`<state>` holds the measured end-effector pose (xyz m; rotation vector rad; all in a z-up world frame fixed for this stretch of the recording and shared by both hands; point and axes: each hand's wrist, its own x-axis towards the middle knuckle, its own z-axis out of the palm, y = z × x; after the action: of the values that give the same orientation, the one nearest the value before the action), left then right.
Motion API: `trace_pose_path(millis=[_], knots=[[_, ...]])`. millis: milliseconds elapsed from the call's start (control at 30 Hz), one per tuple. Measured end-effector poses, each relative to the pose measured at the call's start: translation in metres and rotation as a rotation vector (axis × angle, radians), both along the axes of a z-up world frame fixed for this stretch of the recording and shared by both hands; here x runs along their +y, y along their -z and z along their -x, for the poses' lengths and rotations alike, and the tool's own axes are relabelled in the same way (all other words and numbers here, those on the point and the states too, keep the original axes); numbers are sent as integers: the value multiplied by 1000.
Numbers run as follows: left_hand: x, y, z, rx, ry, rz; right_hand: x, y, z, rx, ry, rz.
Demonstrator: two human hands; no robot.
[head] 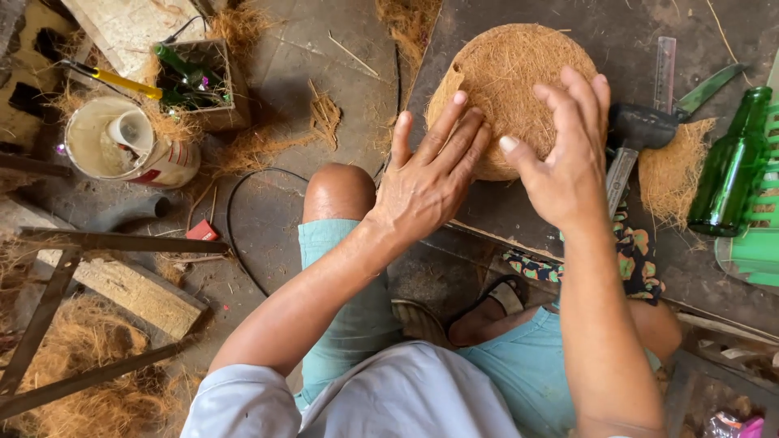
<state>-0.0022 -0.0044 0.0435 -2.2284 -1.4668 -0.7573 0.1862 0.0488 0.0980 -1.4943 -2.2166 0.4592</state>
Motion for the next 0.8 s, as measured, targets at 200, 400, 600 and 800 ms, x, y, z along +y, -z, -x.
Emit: trace_pose_path(millis=[200, 400, 600, 800], knots=[[-2, -7, -3, -46, 42, 120, 6, 19, 1, 73, -15, -224], [-2, -1, -9, -90, 35, 172, 1, -13, 15, -16, -412, -72], [-18, -7, 0, -126, 70, 154, 18, -19, 23, -150, -368, 128], [-23, 9, 0, -968, 56, 320, 18, -10, 20, -261, -388, 51]])
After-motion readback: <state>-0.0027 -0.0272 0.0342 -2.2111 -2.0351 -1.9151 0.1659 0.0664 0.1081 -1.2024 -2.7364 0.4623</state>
